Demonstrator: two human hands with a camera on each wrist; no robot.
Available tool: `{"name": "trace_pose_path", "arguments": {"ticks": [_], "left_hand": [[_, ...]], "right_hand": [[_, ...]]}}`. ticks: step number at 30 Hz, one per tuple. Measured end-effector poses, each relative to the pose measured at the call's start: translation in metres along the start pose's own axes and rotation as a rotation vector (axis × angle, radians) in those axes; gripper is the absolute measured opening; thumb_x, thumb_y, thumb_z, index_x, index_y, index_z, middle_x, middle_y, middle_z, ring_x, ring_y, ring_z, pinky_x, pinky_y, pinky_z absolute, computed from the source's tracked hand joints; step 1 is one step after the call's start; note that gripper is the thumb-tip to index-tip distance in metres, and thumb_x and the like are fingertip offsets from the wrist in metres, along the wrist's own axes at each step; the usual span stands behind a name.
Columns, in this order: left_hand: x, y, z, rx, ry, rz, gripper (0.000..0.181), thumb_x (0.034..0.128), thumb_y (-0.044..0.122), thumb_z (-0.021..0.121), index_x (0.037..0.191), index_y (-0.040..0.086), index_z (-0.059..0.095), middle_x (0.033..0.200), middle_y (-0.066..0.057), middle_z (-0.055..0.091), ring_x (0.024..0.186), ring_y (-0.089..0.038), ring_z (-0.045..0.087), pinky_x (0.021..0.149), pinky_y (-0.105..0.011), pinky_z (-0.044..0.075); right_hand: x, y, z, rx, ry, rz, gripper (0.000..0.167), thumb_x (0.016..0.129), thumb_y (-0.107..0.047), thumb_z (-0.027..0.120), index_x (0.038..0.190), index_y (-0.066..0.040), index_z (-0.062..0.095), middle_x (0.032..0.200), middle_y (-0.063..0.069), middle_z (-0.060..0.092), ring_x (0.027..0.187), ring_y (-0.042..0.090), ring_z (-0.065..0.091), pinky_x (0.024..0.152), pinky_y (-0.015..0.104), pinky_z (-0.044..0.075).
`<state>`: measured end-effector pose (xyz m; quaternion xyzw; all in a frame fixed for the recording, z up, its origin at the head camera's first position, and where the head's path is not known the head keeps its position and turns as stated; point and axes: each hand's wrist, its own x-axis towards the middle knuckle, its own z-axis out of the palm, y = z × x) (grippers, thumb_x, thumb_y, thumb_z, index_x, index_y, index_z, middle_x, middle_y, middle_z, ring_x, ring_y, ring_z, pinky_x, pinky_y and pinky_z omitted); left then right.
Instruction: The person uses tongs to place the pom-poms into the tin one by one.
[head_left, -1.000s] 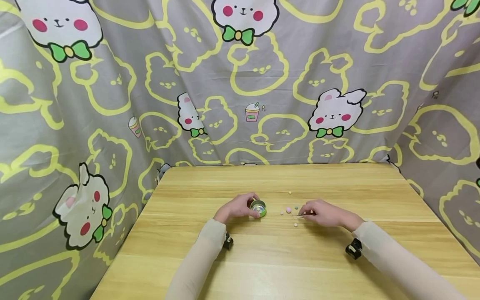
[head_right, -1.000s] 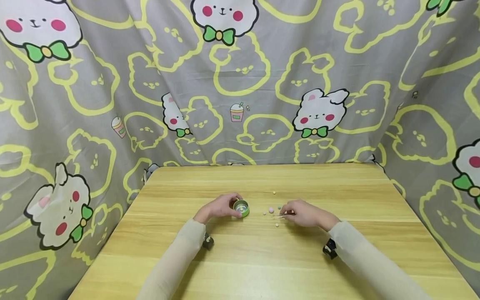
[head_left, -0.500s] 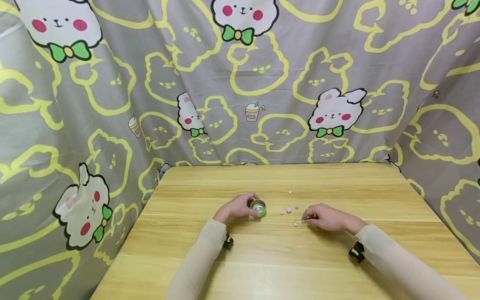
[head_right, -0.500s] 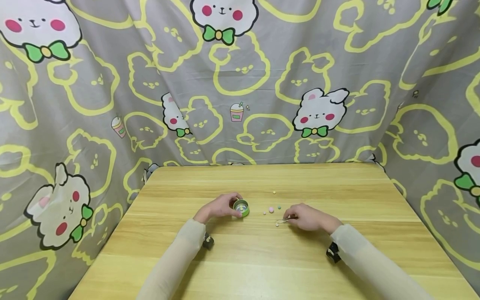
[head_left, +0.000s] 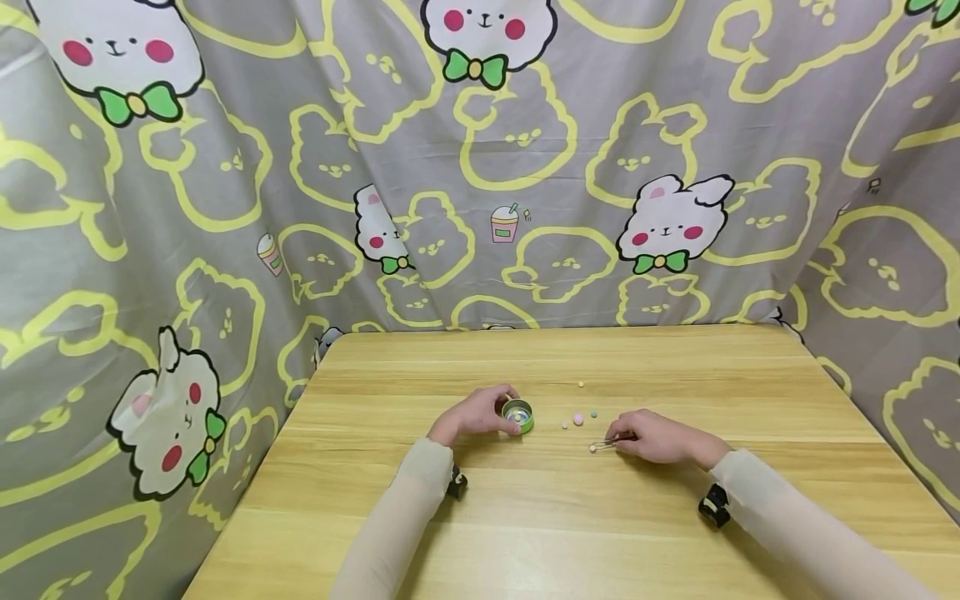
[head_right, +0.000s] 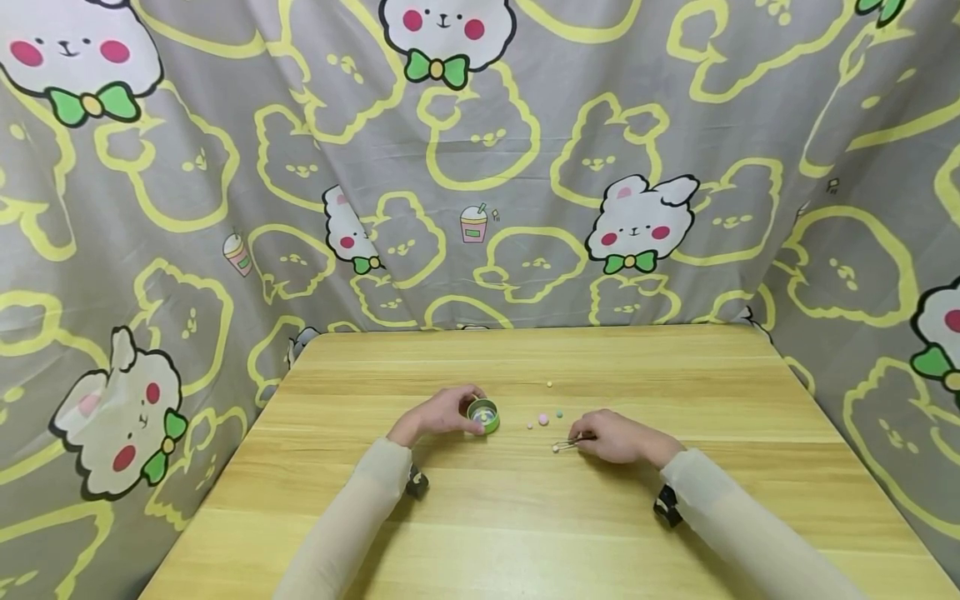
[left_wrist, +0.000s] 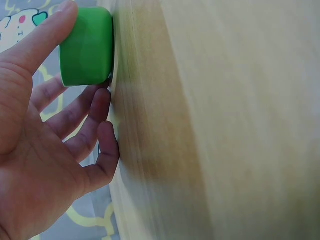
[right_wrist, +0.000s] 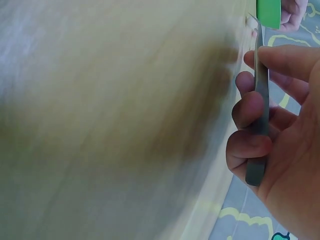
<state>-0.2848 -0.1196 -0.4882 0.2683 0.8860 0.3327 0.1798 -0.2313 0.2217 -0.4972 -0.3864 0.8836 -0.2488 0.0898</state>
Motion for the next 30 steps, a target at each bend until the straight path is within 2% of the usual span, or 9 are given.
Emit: {"name": "trace_pose_path", "arguments": {"ticks": [12, 25, 30], "left_hand": [[0.000, 0.000, -0.001, -0.003, 0.000, -0.008, 0.050, 0.0771, 0.030, 0.080, 0.117, 0.013, 0.054, 0.103, -0.002, 0.062, 0.092, -0.013, 0.056, 0.084, -0.031, 0.043], [0.002, -0.002, 0.001, 0.005, 0.003, 0.001, 0.048, 0.0766, 0.031, 0.080, 0.115, 0.017, 0.055, 0.102, 0.000, 0.061, 0.091, -0.012, 0.055, 0.083, -0.030, 0.043], [0.002, -0.002, 0.000, 0.006, -0.001, 0.001, 0.048, 0.0763, 0.031, 0.080, 0.114, 0.017, 0.054, 0.102, 0.000, 0.062, 0.091, -0.011, 0.055, 0.083, -0.030, 0.043]], "right_hand": [[-0.001, 0.005, -0.001, 0.003, 0.010, -0.022, 0.015, 0.093, -0.012, 0.059, 0.103, -0.013, 0.069, 0.098, -0.006, 0.063, 0.090, 0.009, 0.058, 0.077, 0.034, 0.048], [0.001, 0.013, -0.003, 0.058, 0.068, -0.010, 0.017, 0.093, -0.009, 0.058, 0.106, -0.010, 0.069, 0.100, -0.003, 0.065, 0.091, 0.011, 0.058, 0.076, 0.033, 0.047], [0.005, 0.013, -0.006, 0.088, 0.067, 0.053, 0.018, 0.095, -0.013, 0.056, 0.108, -0.014, 0.069, 0.103, -0.005, 0.064, 0.094, 0.013, 0.058, 0.077, 0.033, 0.046]]}}
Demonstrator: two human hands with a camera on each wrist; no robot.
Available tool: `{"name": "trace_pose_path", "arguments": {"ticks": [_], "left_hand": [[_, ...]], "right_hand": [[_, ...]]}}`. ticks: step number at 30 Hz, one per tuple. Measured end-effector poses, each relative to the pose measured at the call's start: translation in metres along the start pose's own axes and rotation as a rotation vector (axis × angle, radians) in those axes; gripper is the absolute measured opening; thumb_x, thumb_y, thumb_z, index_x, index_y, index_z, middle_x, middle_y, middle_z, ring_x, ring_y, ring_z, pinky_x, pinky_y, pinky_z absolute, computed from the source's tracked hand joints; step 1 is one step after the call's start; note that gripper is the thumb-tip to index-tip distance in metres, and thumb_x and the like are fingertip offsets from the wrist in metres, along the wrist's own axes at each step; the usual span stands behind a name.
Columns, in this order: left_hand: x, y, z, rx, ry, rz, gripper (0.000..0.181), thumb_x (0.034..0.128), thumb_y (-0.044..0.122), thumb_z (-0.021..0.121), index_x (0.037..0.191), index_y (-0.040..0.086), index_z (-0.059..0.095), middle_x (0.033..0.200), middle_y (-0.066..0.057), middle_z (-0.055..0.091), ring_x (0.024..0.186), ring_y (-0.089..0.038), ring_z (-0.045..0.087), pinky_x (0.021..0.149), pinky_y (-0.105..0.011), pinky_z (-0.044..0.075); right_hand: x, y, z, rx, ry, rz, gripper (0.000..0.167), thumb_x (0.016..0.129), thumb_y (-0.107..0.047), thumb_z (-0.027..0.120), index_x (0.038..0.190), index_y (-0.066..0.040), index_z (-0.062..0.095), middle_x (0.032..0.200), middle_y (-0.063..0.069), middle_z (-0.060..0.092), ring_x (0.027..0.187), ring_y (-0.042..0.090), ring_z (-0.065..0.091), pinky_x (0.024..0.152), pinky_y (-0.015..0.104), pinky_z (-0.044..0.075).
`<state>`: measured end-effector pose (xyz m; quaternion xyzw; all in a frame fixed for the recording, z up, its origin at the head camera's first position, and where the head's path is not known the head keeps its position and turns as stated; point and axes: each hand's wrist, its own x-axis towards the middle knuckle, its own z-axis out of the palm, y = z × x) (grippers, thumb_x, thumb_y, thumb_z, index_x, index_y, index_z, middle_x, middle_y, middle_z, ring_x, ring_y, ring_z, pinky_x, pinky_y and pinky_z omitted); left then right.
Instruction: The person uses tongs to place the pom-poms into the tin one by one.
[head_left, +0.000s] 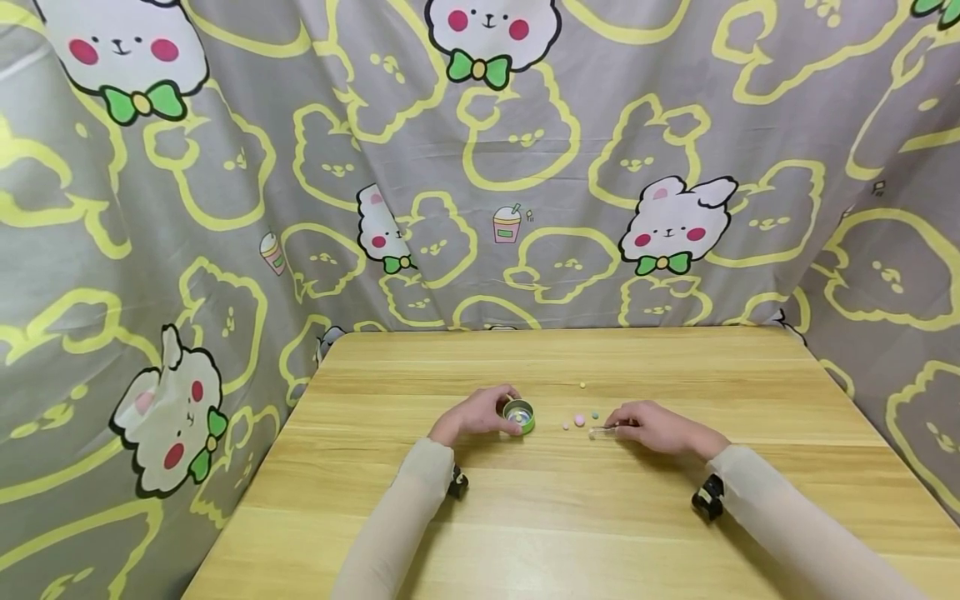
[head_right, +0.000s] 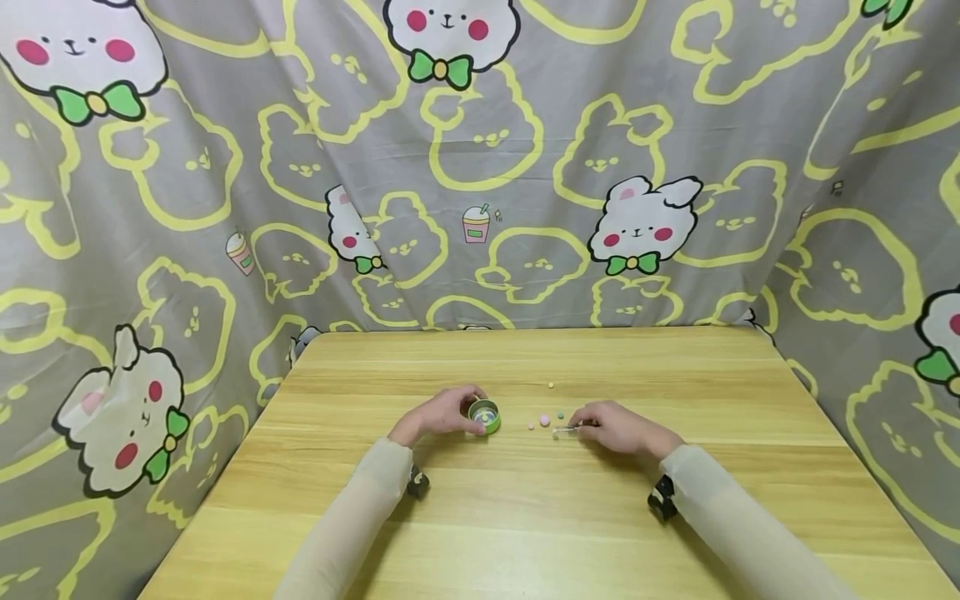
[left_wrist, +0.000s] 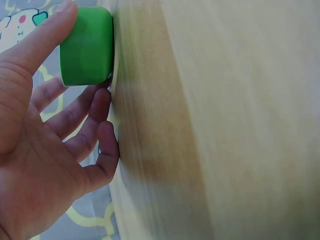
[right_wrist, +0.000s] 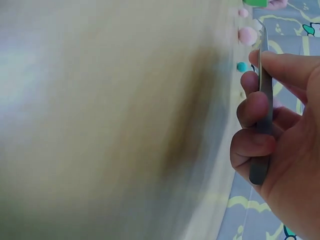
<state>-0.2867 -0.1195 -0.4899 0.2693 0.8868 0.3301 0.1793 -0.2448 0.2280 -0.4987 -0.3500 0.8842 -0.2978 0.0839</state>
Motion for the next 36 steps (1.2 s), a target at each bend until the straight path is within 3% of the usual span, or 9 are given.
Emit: {"name": "trace_pose_path", "arguments": {"ticks": [3, 18, 30, 36], "left_hand": [[0.000, 0.000, 0.000, 0.003, 0.001, -0.003, 0.048, 0.0760, 0.031, 0.080, 0.114, 0.018, 0.054, 0.101, 0.000, 0.062, 0.091, -0.011, 0.055, 0.083, -0.029, 0.043], [-0.002, 0.000, 0.000, -0.005, 0.000, -0.001, 0.049, 0.0759, 0.031, 0.081, 0.115, 0.017, 0.054, 0.101, 0.000, 0.062, 0.091, -0.012, 0.055, 0.083, -0.029, 0.043], [-0.002, 0.001, 0.000, 0.003, -0.006, -0.003, 0.050, 0.0755, 0.031, 0.081, 0.116, 0.017, 0.054, 0.101, 0.001, 0.061, 0.092, -0.012, 0.056, 0.085, -0.030, 0.043], [0.000, -0.001, 0.000, 0.003, -0.001, -0.008, 0.048, 0.0764, 0.031, 0.080, 0.115, 0.018, 0.054, 0.100, 0.002, 0.061, 0.090, -0.011, 0.055, 0.083, -0.029, 0.043]], "right_hand": [[0.003, -0.001, -0.002, 0.017, 0.006, 0.030, 0.019, 0.096, -0.012, 0.055, 0.109, -0.014, 0.068, 0.106, -0.003, 0.064, 0.097, 0.015, 0.057, 0.079, 0.034, 0.045], [0.026, -0.007, -0.013, 0.030, 0.035, 0.016, 0.019, 0.095, -0.010, 0.055, 0.109, -0.008, 0.067, 0.099, 0.002, 0.064, 0.072, 0.011, 0.049, 0.064, 0.029, 0.041], [0.045, -0.013, -0.018, -0.003, 0.033, -0.018, 0.018, 0.096, -0.014, 0.056, 0.108, -0.010, 0.068, 0.109, 0.007, 0.065, 0.085, 0.013, 0.054, 0.071, 0.031, 0.043], [0.055, -0.024, -0.023, 0.004, 0.028, -0.014, 0.019, 0.095, -0.012, 0.056, 0.109, -0.010, 0.068, 0.104, 0.004, 0.065, 0.076, 0.012, 0.051, 0.066, 0.030, 0.042]]}}
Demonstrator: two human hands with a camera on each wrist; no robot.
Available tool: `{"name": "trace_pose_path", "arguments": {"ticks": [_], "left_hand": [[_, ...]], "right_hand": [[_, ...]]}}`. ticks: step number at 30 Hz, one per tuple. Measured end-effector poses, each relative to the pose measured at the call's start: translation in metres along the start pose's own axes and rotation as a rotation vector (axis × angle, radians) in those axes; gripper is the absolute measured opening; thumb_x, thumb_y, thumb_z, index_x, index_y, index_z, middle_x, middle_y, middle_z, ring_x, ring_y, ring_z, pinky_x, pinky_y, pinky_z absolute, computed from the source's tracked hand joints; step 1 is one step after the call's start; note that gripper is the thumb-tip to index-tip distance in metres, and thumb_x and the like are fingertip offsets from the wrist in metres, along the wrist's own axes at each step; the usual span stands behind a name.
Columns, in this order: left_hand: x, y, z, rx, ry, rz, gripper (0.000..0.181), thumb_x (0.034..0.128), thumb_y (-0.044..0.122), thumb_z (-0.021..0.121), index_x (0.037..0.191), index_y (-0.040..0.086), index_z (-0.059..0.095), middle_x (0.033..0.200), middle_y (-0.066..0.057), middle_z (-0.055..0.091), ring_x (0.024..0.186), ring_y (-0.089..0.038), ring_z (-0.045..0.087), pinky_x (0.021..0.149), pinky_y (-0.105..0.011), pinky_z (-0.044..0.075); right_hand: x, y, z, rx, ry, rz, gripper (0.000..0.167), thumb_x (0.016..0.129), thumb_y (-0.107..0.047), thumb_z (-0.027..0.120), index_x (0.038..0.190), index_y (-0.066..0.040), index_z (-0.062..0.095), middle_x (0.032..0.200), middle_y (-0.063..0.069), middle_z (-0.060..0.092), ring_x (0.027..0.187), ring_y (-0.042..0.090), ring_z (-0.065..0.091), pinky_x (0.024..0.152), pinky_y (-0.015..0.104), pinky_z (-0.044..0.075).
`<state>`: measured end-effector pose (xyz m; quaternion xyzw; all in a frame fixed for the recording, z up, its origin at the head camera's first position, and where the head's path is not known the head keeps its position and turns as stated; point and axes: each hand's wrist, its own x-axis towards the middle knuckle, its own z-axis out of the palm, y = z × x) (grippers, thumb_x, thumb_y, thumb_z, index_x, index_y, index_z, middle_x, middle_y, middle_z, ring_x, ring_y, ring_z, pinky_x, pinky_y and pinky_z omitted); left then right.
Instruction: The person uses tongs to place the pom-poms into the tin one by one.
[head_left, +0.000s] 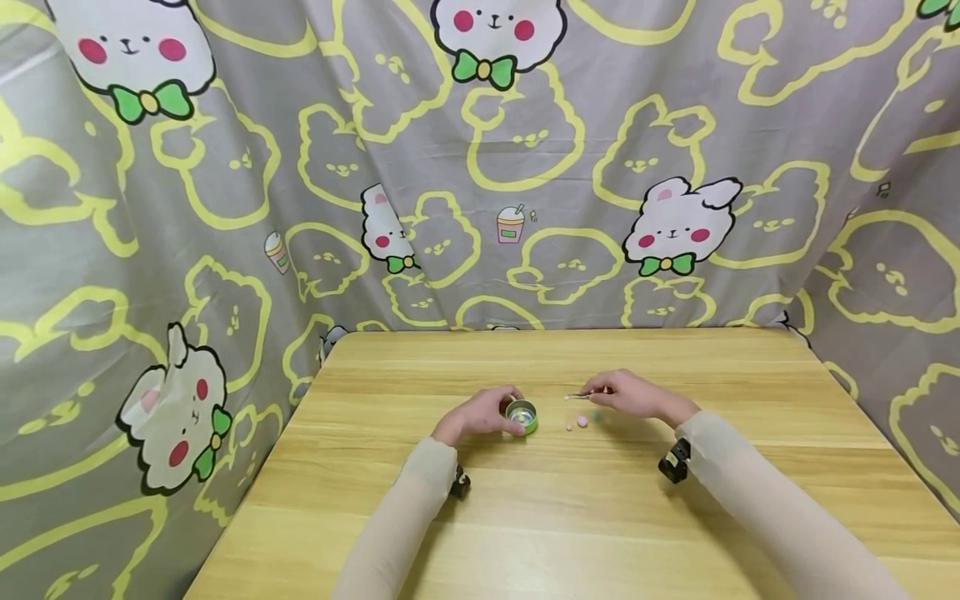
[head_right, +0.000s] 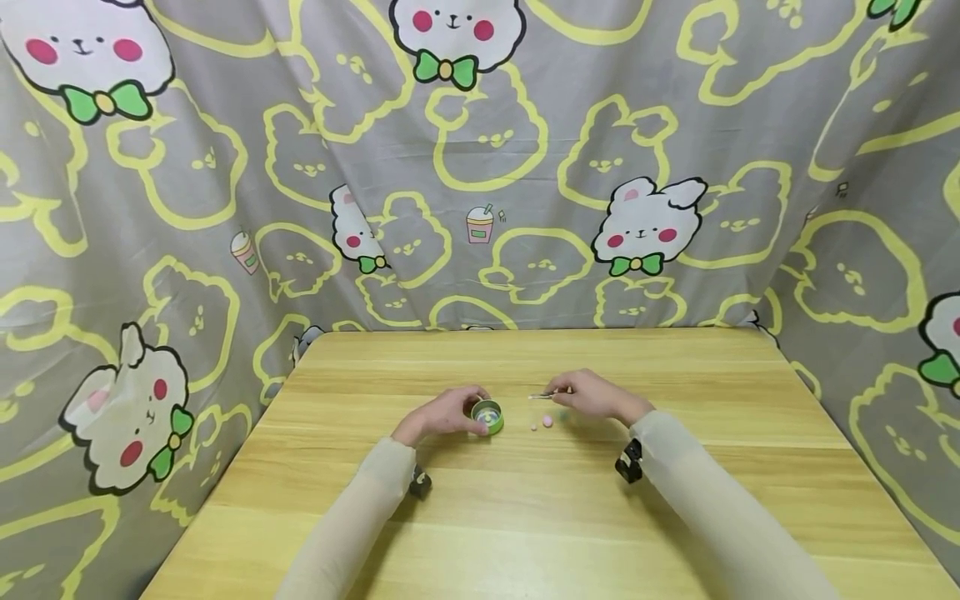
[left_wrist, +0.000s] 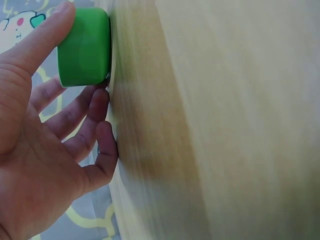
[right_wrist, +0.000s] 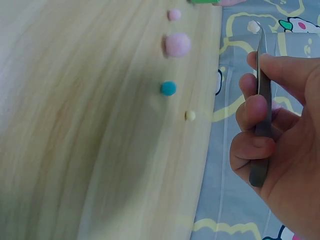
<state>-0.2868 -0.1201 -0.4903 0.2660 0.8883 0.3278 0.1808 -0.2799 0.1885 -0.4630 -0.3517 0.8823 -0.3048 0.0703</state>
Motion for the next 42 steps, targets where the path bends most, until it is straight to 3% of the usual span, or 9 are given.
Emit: {"name": "trace_pose_path", "arguments": {"ticks": [19, 26, 33, 42], "left_hand": [[0.003, -0.003, 0.001, -0.004, -0.002, 0.003, 0.047, 0.0762, 0.031, 0.080, 0.113, 0.018, 0.055, 0.098, 0.003, 0.062, 0.090, -0.011, 0.056, 0.083, -0.030, 0.042], [0.003, -0.002, 0.001, -0.002, -0.001, -0.001, 0.047, 0.0761, 0.033, 0.080, 0.112, 0.018, 0.055, 0.097, 0.004, 0.061, 0.089, -0.011, 0.056, 0.081, -0.029, 0.043], [0.003, -0.001, 0.001, -0.007, -0.005, -0.014, 0.046, 0.0759, 0.032, 0.081, 0.111, 0.020, 0.054, 0.096, 0.004, 0.062, 0.087, -0.009, 0.056, 0.081, -0.029, 0.043], [0.002, 0.001, 0.000, -0.012, 0.002, -0.014, 0.046, 0.0756, 0.032, 0.081, 0.112, 0.020, 0.054, 0.098, 0.003, 0.062, 0.088, -0.010, 0.056, 0.080, -0.028, 0.043]], "right_hand": [[0.030, -0.024, -0.001, 0.035, -0.048, -0.002, 0.021, 0.097, -0.012, 0.053, 0.111, -0.009, 0.067, 0.107, 0.005, 0.065, 0.079, 0.013, 0.053, 0.071, 0.033, 0.042], [0.040, -0.029, 0.005, 0.052, -0.068, -0.032, 0.021, 0.097, -0.012, 0.052, 0.111, -0.008, 0.068, 0.106, 0.006, 0.065, 0.079, 0.012, 0.053, 0.070, 0.032, 0.043], [0.046, -0.033, 0.015, 0.027, -0.071, -0.056, 0.020, 0.096, -0.012, 0.054, 0.110, -0.007, 0.068, 0.108, 0.006, 0.065, 0.091, 0.014, 0.057, 0.078, 0.035, 0.045], [0.051, -0.037, 0.022, 0.024, -0.098, -0.050, 0.021, 0.096, -0.011, 0.054, 0.112, -0.008, 0.067, 0.108, 0.004, 0.065, 0.087, 0.013, 0.056, 0.075, 0.033, 0.045]]}}
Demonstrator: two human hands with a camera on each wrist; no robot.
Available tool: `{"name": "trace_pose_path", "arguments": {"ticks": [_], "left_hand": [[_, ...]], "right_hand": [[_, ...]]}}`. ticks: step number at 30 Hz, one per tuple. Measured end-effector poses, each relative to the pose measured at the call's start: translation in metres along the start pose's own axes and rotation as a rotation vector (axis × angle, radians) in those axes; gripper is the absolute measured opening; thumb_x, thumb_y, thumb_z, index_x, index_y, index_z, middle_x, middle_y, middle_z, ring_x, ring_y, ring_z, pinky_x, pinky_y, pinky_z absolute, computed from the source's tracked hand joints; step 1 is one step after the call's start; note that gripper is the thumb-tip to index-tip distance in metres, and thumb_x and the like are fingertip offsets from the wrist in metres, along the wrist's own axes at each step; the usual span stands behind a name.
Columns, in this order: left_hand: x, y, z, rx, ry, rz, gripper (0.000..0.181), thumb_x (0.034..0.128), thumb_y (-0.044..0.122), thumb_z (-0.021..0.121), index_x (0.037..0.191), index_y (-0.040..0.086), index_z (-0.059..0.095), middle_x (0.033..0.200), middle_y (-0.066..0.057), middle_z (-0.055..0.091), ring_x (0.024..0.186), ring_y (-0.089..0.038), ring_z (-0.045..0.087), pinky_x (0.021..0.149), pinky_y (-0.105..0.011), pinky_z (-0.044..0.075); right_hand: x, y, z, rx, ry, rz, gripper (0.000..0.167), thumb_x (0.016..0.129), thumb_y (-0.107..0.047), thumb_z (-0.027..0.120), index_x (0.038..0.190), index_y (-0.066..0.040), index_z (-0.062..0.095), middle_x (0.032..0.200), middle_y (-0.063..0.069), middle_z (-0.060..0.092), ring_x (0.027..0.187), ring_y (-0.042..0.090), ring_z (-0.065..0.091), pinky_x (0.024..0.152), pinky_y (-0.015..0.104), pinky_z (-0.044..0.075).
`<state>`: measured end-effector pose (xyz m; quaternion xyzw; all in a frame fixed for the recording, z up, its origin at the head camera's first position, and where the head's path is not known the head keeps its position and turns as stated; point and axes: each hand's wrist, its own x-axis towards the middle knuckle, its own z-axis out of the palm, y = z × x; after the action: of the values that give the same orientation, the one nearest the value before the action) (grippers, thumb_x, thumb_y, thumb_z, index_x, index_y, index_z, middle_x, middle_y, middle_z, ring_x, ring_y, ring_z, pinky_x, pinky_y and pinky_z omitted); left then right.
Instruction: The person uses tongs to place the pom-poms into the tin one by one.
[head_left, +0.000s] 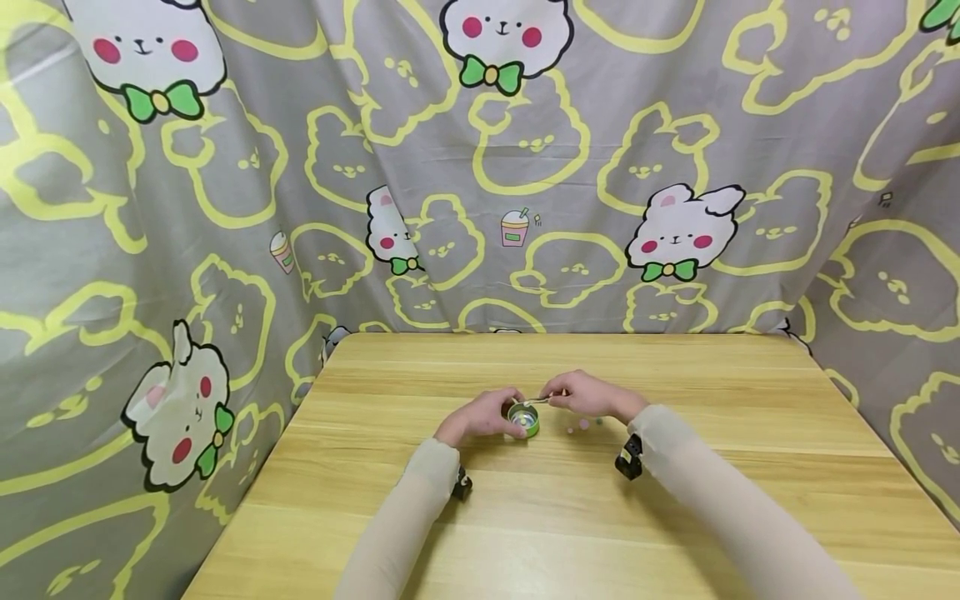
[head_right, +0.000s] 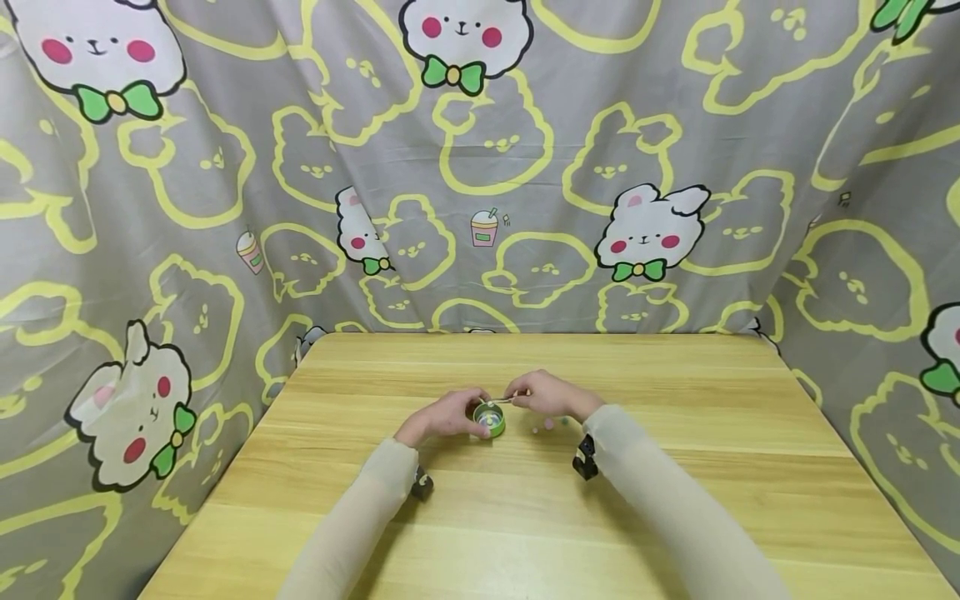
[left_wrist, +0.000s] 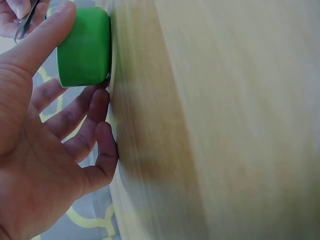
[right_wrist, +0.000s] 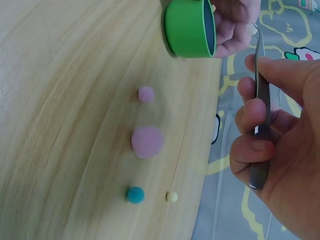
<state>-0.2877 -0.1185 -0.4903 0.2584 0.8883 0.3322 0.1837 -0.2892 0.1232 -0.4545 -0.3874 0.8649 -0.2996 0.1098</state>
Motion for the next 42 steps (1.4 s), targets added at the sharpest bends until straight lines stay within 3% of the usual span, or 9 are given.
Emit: {"name": "trace_pose_path", "arguments": {"ticks": [13, 29, 42], "left_hand": [[0.000, -0.001, 0.000, 0.007, 0.003, 0.019, 0.045, 0.0759, 0.032, 0.080, 0.111, 0.020, 0.055, 0.097, 0.004, 0.061, 0.088, -0.010, 0.056, 0.080, -0.028, 0.043], [0.002, -0.003, 0.001, 0.008, 0.005, 0.018, 0.047, 0.0750, 0.033, 0.081, 0.111, 0.020, 0.055, 0.096, 0.006, 0.061, 0.088, -0.010, 0.056, 0.081, -0.028, 0.043], [0.000, -0.002, 0.002, 0.002, 0.003, 0.000, 0.048, 0.0759, 0.032, 0.081, 0.114, 0.017, 0.055, 0.096, 0.005, 0.060, 0.088, -0.010, 0.055, 0.081, -0.029, 0.043]], "right_hand": [[0.003, -0.004, 0.004, 0.001, -0.031, 0.014, 0.021, 0.096, -0.010, 0.054, 0.111, -0.006, 0.067, 0.106, 0.003, 0.065, 0.090, 0.012, 0.057, 0.078, 0.032, 0.046], [0.000, 0.000, 0.002, -0.033, 0.006, 0.021, 0.020, 0.095, -0.012, 0.055, 0.110, -0.007, 0.067, 0.104, 0.002, 0.066, 0.087, 0.011, 0.057, 0.076, 0.032, 0.046], [-0.019, 0.010, -0.010, -0.016, 0.043, 0.031, 0.017, 0.095, -0.011, 0.056, 0.107, -0.007, 0.068, 0.103, 0.004, 0.066, 0.087, 0.012, 0.057, 0.075, 0.032, 0.046]]}}
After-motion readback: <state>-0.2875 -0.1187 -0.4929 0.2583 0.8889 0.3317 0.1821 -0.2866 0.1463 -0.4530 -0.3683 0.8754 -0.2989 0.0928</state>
